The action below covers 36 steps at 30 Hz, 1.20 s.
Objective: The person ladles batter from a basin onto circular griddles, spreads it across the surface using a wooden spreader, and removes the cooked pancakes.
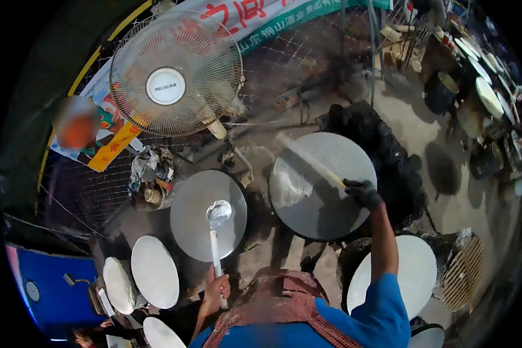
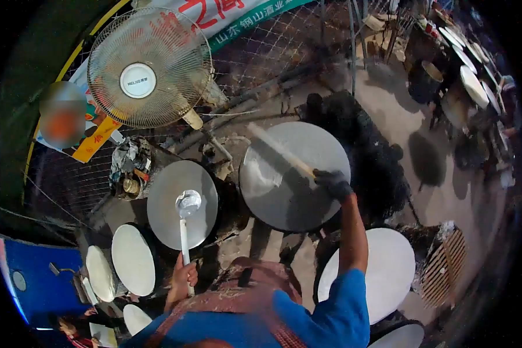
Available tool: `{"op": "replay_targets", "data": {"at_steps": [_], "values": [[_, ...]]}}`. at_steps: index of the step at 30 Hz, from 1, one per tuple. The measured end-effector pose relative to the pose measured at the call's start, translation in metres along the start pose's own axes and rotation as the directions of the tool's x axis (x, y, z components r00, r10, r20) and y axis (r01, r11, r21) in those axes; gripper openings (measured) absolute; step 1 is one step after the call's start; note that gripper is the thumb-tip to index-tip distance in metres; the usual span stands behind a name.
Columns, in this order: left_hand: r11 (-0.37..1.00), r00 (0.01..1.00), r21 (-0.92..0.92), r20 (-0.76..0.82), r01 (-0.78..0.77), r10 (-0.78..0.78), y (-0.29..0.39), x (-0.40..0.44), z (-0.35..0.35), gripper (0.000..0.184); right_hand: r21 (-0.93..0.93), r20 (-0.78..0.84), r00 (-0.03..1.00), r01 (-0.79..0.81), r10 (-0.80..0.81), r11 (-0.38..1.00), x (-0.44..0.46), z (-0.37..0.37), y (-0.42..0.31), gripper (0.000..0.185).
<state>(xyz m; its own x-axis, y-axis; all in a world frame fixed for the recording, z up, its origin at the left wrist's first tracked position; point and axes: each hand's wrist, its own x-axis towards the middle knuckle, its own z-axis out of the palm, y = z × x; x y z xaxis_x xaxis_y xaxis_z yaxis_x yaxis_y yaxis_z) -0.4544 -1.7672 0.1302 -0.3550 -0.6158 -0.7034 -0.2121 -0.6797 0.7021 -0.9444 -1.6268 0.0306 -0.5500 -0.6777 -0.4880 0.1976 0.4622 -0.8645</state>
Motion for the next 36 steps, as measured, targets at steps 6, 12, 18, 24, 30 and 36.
{"op": "replay_targets", "data": {"at_steps": [6,12,18,24,30,36], "values": [[1.0,1.0,0.006,0.007,0.022,-0.022,-0.005,0.003,-0.008,0.044,-0.167,0.19,0.98,-0.027,0.059,0.986,-0.073,-0.019,0.036,0.027],[0.998,0.998,-0.031,-0.029,0.058,-0.059,-0.011,-0.006,-0.014,0.048,-0.248,0.049,0.998,0.036,-0.024,0.968,-0.038,-0.015,0.018,0.027],[0.998,0.999,-0.055,0.033,0.013,-0.011,-0.016,-0.018,-0.042,0.052,-0.329,0.126,0.98,-0.105,0.154,0.939,-0.043,0.014,-0.002,0.034],[0.998,0.988,-0.04,0.148,0.041,-0.034,-0.016,0.014,-0.098,0.06,-0.35,-0.351,0.935,-0.085,-0.047,0.933,-0.234,0.05,0.084,0.034],[0.991,0.949,0.031,0.286,0.131,-0.134,-0.007,0.024,-0.137,0.067,-0.561,-0.656,0.683,-0.157,-0.321,0.813,-0.246,0.227,0.157,0.034],[0.988,0.922,-0.004,0.36,0.156,-0.144,0.006,-0.009,-0.152,0.066,-0.796,-0.543,0.751,-0.321,-0.374,0.513,-0.185,0.292,0.142,0.036]]}}
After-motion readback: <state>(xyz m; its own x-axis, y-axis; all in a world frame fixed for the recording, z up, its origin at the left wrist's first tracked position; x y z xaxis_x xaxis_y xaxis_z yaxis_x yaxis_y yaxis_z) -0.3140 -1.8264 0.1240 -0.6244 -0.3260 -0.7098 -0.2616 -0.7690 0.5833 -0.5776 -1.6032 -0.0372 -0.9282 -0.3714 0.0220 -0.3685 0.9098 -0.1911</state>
